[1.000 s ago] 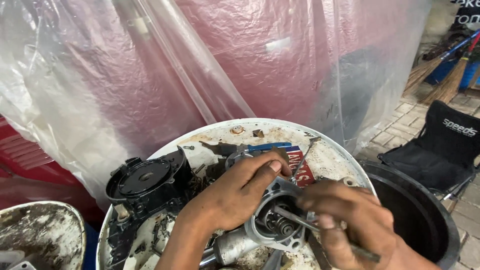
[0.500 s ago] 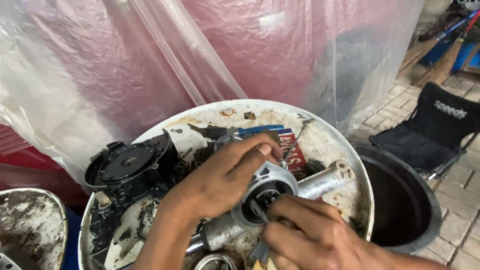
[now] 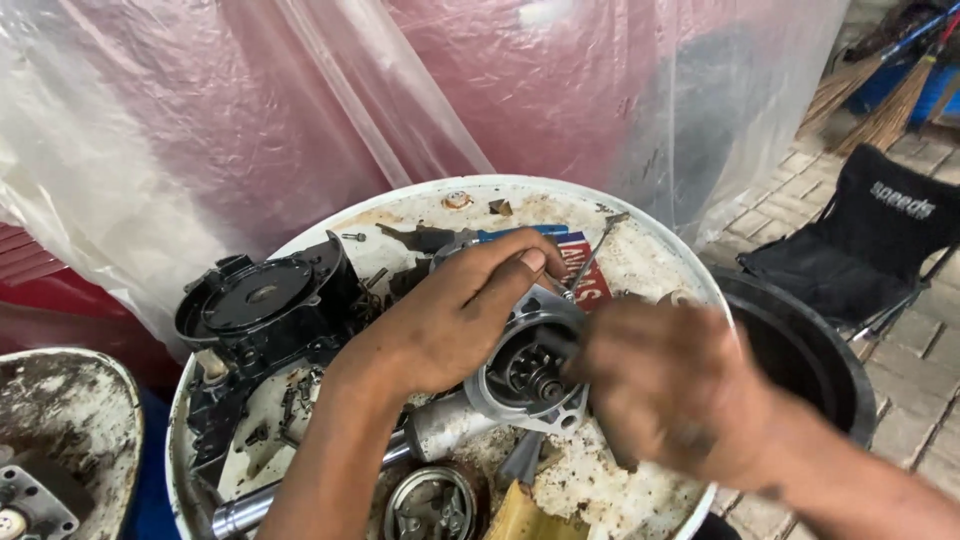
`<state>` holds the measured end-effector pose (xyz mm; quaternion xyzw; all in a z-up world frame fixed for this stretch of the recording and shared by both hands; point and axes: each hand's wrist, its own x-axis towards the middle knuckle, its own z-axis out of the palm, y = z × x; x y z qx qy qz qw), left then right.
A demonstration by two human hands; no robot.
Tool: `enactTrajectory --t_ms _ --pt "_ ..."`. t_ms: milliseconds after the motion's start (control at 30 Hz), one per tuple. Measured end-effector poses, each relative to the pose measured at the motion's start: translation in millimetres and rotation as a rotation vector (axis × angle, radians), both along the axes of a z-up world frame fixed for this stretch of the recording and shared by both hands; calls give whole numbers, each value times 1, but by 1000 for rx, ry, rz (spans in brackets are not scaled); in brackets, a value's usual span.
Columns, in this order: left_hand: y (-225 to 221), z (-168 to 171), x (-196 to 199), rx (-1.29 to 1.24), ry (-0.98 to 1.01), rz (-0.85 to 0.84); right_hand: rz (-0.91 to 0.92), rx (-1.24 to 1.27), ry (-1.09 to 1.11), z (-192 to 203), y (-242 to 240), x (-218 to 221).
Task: Cleaning and scraping the internal components of a starter motor housing using a metal rod and a cloth.
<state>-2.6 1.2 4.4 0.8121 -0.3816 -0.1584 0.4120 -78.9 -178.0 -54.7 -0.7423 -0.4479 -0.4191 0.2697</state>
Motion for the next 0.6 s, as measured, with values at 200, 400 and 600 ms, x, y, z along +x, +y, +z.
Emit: enactTrajectory --t_ms 200,400,600 --pt "0 -5 1 16 -11 4 132 -72 195 -6 -12 5" --pt "0 -8 4 -12 -40 -28 104 -79 -27 -3 -3 8" --pt "1 -3 2 14 2 20 111 -2 102 -4 -18 17"
